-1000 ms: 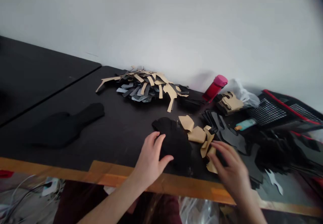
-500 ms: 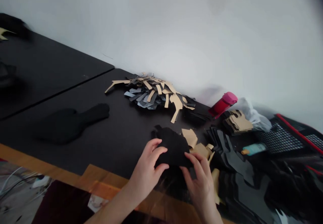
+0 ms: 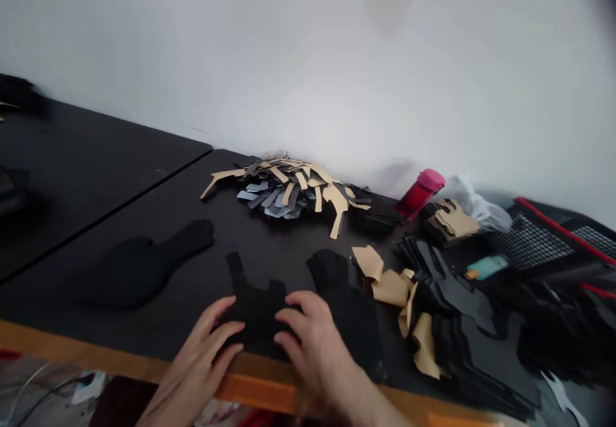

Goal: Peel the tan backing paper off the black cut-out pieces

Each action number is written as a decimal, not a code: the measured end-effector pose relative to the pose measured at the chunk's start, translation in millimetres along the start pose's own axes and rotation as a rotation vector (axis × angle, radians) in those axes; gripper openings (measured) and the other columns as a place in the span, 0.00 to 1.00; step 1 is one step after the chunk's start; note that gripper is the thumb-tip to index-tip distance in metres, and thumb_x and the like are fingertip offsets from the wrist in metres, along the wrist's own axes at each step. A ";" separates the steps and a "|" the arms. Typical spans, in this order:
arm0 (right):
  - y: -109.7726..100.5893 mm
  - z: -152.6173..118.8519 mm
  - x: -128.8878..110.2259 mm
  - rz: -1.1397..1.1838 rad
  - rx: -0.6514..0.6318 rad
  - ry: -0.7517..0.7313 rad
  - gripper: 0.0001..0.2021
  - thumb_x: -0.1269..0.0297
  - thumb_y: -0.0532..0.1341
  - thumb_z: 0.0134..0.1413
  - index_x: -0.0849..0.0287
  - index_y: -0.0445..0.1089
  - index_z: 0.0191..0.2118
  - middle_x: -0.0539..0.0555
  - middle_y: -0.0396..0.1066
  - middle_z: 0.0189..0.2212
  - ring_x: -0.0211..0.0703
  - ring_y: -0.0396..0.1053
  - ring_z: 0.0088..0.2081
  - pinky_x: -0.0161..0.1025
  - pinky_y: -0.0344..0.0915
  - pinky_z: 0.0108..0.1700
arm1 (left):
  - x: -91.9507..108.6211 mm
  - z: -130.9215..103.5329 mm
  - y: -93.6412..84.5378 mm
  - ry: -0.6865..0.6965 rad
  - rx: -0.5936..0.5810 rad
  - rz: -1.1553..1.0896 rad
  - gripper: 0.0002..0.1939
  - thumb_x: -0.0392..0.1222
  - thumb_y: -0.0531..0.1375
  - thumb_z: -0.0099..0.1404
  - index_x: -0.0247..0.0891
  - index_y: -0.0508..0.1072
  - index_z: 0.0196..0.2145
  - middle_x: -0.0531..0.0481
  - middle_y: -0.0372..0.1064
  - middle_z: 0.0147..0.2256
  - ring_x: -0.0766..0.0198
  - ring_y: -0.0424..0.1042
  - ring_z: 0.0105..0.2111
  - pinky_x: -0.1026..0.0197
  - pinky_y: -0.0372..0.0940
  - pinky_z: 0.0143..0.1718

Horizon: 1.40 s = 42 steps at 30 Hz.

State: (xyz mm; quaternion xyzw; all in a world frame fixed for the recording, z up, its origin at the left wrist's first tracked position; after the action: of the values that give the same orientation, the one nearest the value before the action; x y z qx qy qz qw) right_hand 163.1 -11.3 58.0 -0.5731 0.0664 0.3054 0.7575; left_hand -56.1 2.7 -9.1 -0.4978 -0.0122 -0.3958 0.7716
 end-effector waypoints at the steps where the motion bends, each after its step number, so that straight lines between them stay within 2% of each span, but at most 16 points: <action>1: -8.4 10.8 8.2 -0.002 -0.001 0.049 0.10 0.72 0.66 0.47 0.56 0.72 0.38 0.55 0.68 0.41 0.45 0.67 0.45 0.38 0.65 0.49 | -3.6 -3.1 2.7 0.003 -0.016 -0.009 0.08 0.41 0.57 0.62 0.44 0.71 0.40 0.46 0.60 0.54 0.53 0.66 0.51 0.53 0.69 0.47; 3: -27.8 41.5 35.1 -0.138 0.036 0.231 0.05 0.68 0.62 0.54 0.57 0.71 0.38 0.54 0.69 0.39 0.40 0.67 0.44 0.33 0.63 0.49 | -5.3 -5.4 5.8 0.023 -0.028 -0.038 0.08 0.39 0.57 0.61 0.44 0.71 0.39 0.45 0.62 0.52 0.50 0.62 0.54 0.48 0.67 0.49; 6: -46.3 99.2 87.8 -0.279 0.143 0.420 0.13 0.68 0.59 0.57 0.67 0.66 0.47 0.65 0.66 0.44 0.51 0.64 0.49 0.45 0.61 0.52 | -2.4 -4.5 6.5 0.047 -0.038 -0.068 0.08 0.37 0.58 0.60 0.42 0.71 0.39 0.43 0.62 0.52 0.48 0.58 0.56 0.45 0.65 0.49; 8: -45.9 134.7 119.3 -0.329 0.159 0.482 0.17 0.68 0.61 0.55 0.67 0.64 0.49 0.65 0.64 0.47 0.54 0.63 0.50 0.49 0.61 0.51 | -1.2 -4.0 6.8 0.042 -0.042 -0.067 0.07 0.38 0.58 0.60 0.42 0.70 0.38 0.43 0.63 0.51 0.47 0.58 0.56 0.44 0.66 0.49; 11: -35.8 170.7 148.9 -0.345 0.147 0.495 0.16 0.63 0.60 0.58 0.62 0.64 0.50 0.58 0.64 0.50 0.49 0.65 0.49 0.51 0.64 0.49 | -0.1 -4.7 7.5 0.017 -0.033 -0.059 0.07 0.36 0.57 0.61 0.42 0.70 0.38 0.44 0.64 0.50 0.49 0.58 0.57 0.46 0.67 0.49; 15: -36.3 184.8 165.9 -0.295 0.131 0.498 0.13 0.61 0.59 0.60 0.61 0.66 0.48 0.56 0.67 0.47 0.45 0.68 0.44 0.48 0.67 0.46 | 4.1 -4.4 6.2 -0.016 -0.030 -0.049 0.06 0.36 0.56 0.62 0.42 0.70 0.37 0.44 0.65 0.50 0.50 0.59 0.56 0.49 0.68 0.48; 20: -82.1 169.8 172.8 -0.191 0.300 0.580 0.10 0.62 0.59 0.59 0.63 0.69 0.42 0.56 0.70 0.42 0.46 0.68 0.44 0.49 0.65 0.48 | 7.7 -4.7 4.0 -0.031 -0.037 -0.038 0.05 0.37 0.56 0.63 0.42 0.70 0.37 0.43 0.65 0.50 0.49 0.61 0.56 0.49 0.68 0.47; 23: -112.4 147.1 158.5 -0.060 0.407 0.641 0.10 0.63 0.59 0.57 0.65 0.69 0.38 0.57 0.72 0.35 0.47 0.70 0.40 0.47 0.66 0.44 | 6.3 -5.1 3.5 -0.035 -0.026 -0.076 0.06 0.36 0.56 0.63 0.42 0.70 0.38 0.43 0.64 0.51 0.50 0.60 0.56 0.48 0.66 0.50; 26: -121.3 114.5 122.3 0.141 0.351 0.634 0.12 0.57 0.59 0.53 0.63 0.69 0.35 0.54 0.72 0.27 0.43 0.70 0.28 0.40 0.68 0.31 | 11.6 1.3 -2.2 -0.110 0.024 -0.179 0.09 0.38 0.57 0.62 0.43 0.70 0.41 0.44 0.65 0.51 0.51 0.63 0.54 0.48 0.65 0.51; 29: -106.0 81.0 74.4 0.399 0.117 0.595 0.15 0.53 0.66 0.42 0.61 0.69 0.30 0.50 0.70 0.23 0.39 0.67 0.22 0.36 0.64 0.24 | 31.4 17.9 -14.2 -0.315 0.049 -0.428 0.10 0.41 0.56 0.63 0.44 0.70 0.44 0.45 0.66 0.49 0.56 0.68 0.48 0.52 0.66 0.49; 32: -80.0 61.4 33.5 0.739 -0.303 0.489 0.15 0.55 0.68 0.40 0.61 0.69 0.27 0.48 0.69 0.22 0.36 0.65 0.23 0.33 0.62 0.25 | 59.1 37.4 -23.6 -0.488 -0.017 -0.895 0.11 0.43 0.56 0.62 0.41 0.69 0.42 0.46 0.70 0.43 0.59 0.71 0.43 0.57 0.68 0.43; 34: -67.8 58.4 15.9 0.772 -0.496 0.372 0.13 0.55 0.67 0.43 0.60 0.68 0.24 0.46 0.66 0.20 0.34 0.63 0.22 0.31 0.61 0.25 | 72.5 44.1 -25.9 -0.574 -0.068 -1.121 0.08 0.44 0.58 0.61 0.39 0.70 0.36 0.48 0.72 0.34 0.61 0.72 0.36 0.60 0.68 0.38; 35: -65.0 59.0 9.6 0.703 -0.508 0.311 0.12 0.56 0.66 0.45 0.60 0.69 0.24 0.45 0.65 0.19 0.34 0.63 0.22 0.31 0.61 0.24 | 75.8 44.2 -26.2 -0.631 -0.060 -1.159 0.08 0.45 0.58 0.60 0.38 0.70 0.33 0.50 0.71 0.30 0.62 0.71 0.33 0.62 0.67 0.36; 36: -64.7 60.2 4.2 0.589 -0.446 0.250 0.10 0.58 0.65 0.46 0.59 0.70 0.26 0.46 0.66 0.20 0.36 0.64 0.23 0.32 0.62 0.25 | 76.8 42.3 -26.1 -0.699 -0.029 -1.151 0.08 0.45 0.59 0.59 0.37 0.70 0.29 0.51 0.70 0.26 0.64 0.70 0.29 0.63 0.66 0.34; 40: -70.2 54.7 -23.5 0.071 0.070 -0.020 0.07 0.66 0.62 0.52 0.56 0.71 0.39 0.55 0.71 0.35 0.45 0.69 0.38 0.42 0.67 0.42 | 69.7 25.8 -24.6 -0.931 0.161 -1.069 0.14 0.48 0.61 0.57 0.37 0.64 0.22 0.55 0.65 0.21 0.68 0.64 0.24 0.67 0.59 0.28; 42: -60.0 42.0 -40.8 0.084 0.078 -0.149 0.07 0.67 0.60 0.56 0.57 0.70 0.41 0.56 0.69 0.39 0.45 0.68 0.42 0.42 0.67 0.45 | 67.8 20.5 -24.1 -0.946 0.215 -1.132 0.14 0.47 0.63 0.56 0.37 0.63 0.22 0.57 0.62 0.20 0.70 0.61 0.22 0.68 0.57 0.26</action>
State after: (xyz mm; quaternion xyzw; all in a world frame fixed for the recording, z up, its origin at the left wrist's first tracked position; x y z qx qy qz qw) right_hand 152.2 1.8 140.1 -0.5157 0.0458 0.3758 0.7686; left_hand -16.9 -26.5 47.5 -0.4545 -0.6360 -0.4729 0.4065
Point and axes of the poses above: each hand's wrist, its own z-axis towards the middle knuckle, its own y-axis out of the palm, x = y × z, the point moved 1 cm from there along z, towards the middle knuckle
